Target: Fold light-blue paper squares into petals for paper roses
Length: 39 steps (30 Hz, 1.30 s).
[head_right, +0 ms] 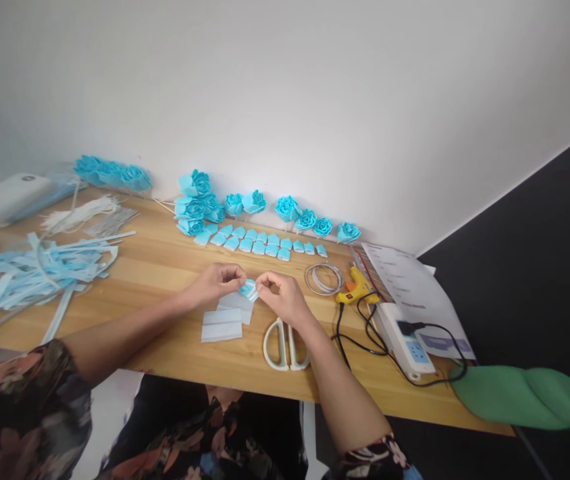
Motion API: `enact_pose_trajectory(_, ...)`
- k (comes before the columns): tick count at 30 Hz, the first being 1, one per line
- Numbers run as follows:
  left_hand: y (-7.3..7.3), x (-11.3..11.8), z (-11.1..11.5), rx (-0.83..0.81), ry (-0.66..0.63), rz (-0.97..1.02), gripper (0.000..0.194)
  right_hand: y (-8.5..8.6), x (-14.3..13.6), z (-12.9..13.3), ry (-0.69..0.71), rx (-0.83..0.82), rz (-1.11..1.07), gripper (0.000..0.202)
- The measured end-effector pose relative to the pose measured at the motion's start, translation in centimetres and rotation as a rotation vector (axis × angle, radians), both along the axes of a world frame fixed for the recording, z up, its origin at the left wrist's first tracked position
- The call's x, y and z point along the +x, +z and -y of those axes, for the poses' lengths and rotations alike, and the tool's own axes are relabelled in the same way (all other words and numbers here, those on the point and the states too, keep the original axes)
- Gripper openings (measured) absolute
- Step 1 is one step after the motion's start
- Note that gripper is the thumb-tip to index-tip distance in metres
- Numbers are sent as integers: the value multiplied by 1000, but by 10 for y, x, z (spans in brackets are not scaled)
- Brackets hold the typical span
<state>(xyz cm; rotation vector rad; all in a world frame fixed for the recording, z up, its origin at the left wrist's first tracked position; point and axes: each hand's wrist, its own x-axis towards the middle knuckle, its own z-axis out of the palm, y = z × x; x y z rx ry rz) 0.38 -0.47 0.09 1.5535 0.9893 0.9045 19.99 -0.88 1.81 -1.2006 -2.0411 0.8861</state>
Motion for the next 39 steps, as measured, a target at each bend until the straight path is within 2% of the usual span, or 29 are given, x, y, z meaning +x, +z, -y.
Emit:
enact_pose_trajectory(5, -2, 0, -1, 22, 15, -19, 14, 2, -1, 1, 25, -16, 3, 20)
enact_pose_trajectory(12, 3, 5, 8, 35, -22, -93, 11, -3, -4, 1, 46, -10, 44, 15)
enact_pose_trajectory(17, 5, 0, 3, 75, 10, -89, 13, -2, -1, 0, 47, -35, -1, 16)
enact_pose_trajectory(20, 5, -2, -1, 52, 23, -35, 19, -1, 0, 0, 3, -22, -4, 18)
enact_pose_trajectory(27, 1, 3, 2, -92, -84, 64, 31, -4, -2, -1, -76, -8, -132, 19)
enact_pose_trajectory(30, -2, 4, 2, -112, -82, 67, 31, -5, -2, -1, -67, -13, -142, 19)
enact_pose_trajectory(35, -2, 0, -1, -130, 4, 130, 30, -5, -4, 0, -34, -5, -68, 22)
enact_pose_trajectory(39, 1, 2, 2, -97, -3, 86, 26, -4, -4, 2, 15, -21, -15, 19)
